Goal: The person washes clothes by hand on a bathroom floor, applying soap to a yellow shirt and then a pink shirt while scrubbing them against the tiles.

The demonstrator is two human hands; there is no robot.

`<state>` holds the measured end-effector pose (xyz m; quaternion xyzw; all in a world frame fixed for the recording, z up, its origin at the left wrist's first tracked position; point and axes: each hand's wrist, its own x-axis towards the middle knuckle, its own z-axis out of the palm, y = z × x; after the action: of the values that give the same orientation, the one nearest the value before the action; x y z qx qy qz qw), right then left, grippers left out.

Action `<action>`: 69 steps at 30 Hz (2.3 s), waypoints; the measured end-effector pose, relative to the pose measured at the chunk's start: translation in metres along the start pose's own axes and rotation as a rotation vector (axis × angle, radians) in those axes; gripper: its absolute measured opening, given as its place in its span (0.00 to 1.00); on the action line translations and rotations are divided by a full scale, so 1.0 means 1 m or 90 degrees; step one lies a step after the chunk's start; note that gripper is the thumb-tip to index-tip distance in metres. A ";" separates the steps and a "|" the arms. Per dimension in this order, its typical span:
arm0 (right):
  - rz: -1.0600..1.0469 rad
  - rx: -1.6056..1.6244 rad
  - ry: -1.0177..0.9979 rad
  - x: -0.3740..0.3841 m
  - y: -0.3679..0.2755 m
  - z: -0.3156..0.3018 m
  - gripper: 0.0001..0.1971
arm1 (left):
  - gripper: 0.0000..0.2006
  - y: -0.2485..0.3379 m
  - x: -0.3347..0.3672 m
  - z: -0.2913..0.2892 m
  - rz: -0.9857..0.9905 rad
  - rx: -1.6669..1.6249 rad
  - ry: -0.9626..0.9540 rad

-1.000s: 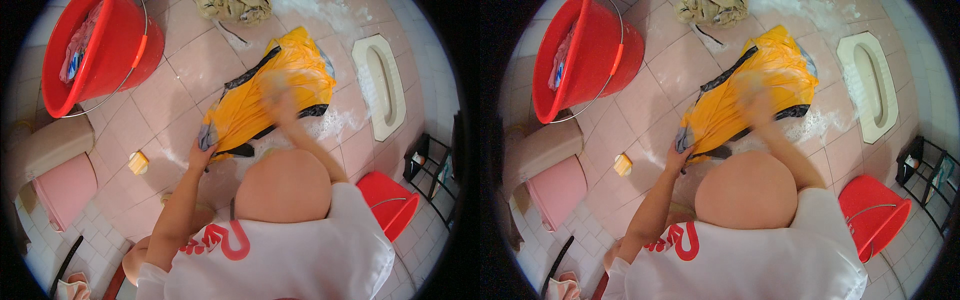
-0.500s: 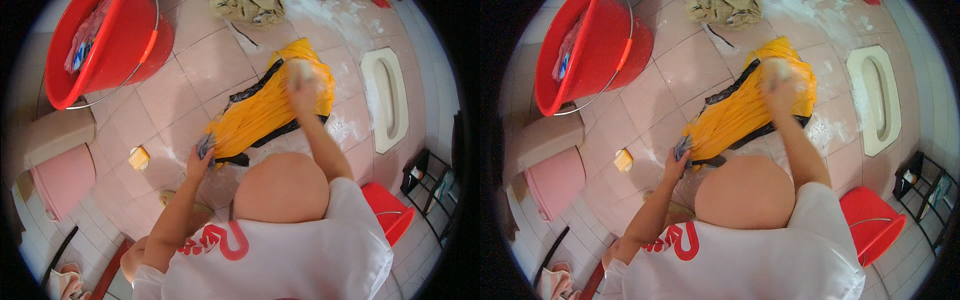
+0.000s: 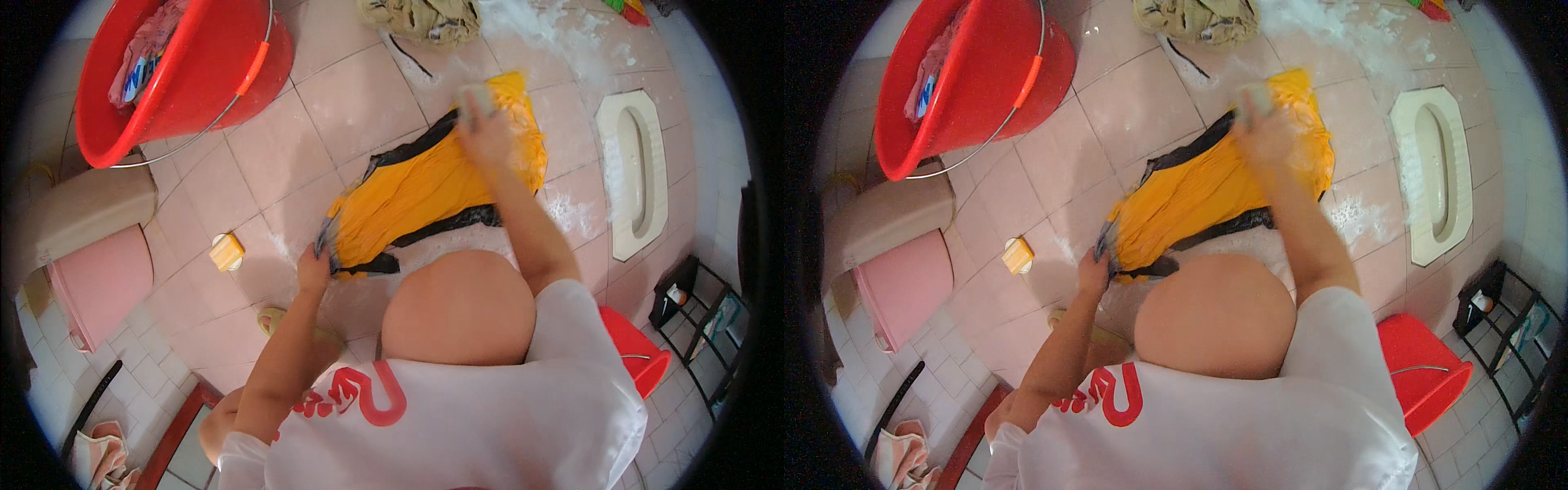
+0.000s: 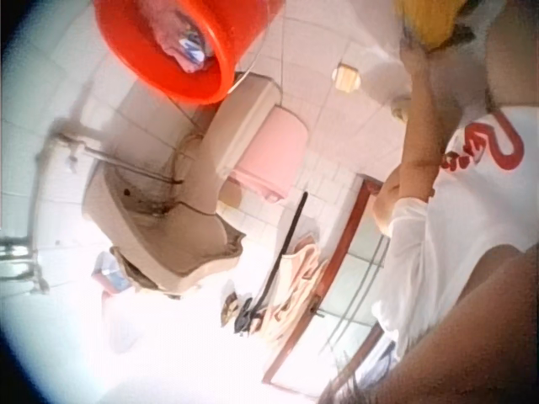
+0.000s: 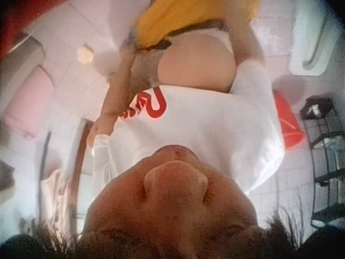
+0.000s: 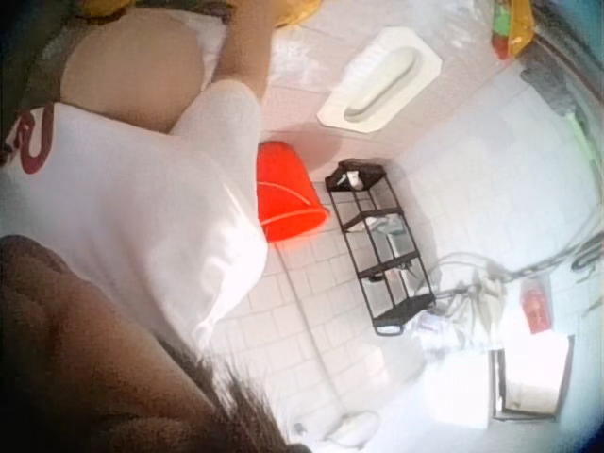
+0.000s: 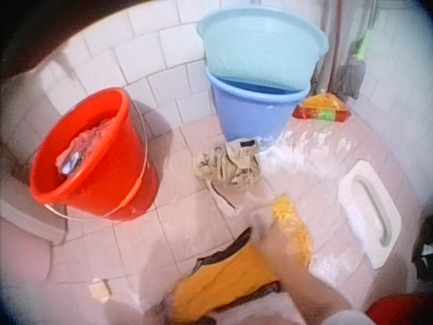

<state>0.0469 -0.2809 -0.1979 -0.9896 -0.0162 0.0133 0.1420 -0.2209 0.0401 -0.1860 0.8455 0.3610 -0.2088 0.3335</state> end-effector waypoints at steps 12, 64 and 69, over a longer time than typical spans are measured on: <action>-0.081 -0.087 0.071 0.026 0.058 -0.010 0.27 | 0.17 -0.006 0.017 -0.005 -0.092 -0.133 -0.065; 0.036 0.177 0.132 -0.084 0.039 0.011 0.29 | 0.21 0.022 0.003 -0.019 0.040 0.247 -0.196; -0.183 0.261 -0.223 -0.128 -0.021 0.004 0.19 | 0.20 0.000 -0.002 -0.039 0.059 0.388 -0.161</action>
<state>-0.0818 -0.2641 -0.1931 -0.9106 -0.1771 0.1668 0.3340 -0.2180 0.0669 -0.1576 0.8891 0.1989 -0.3955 0.1165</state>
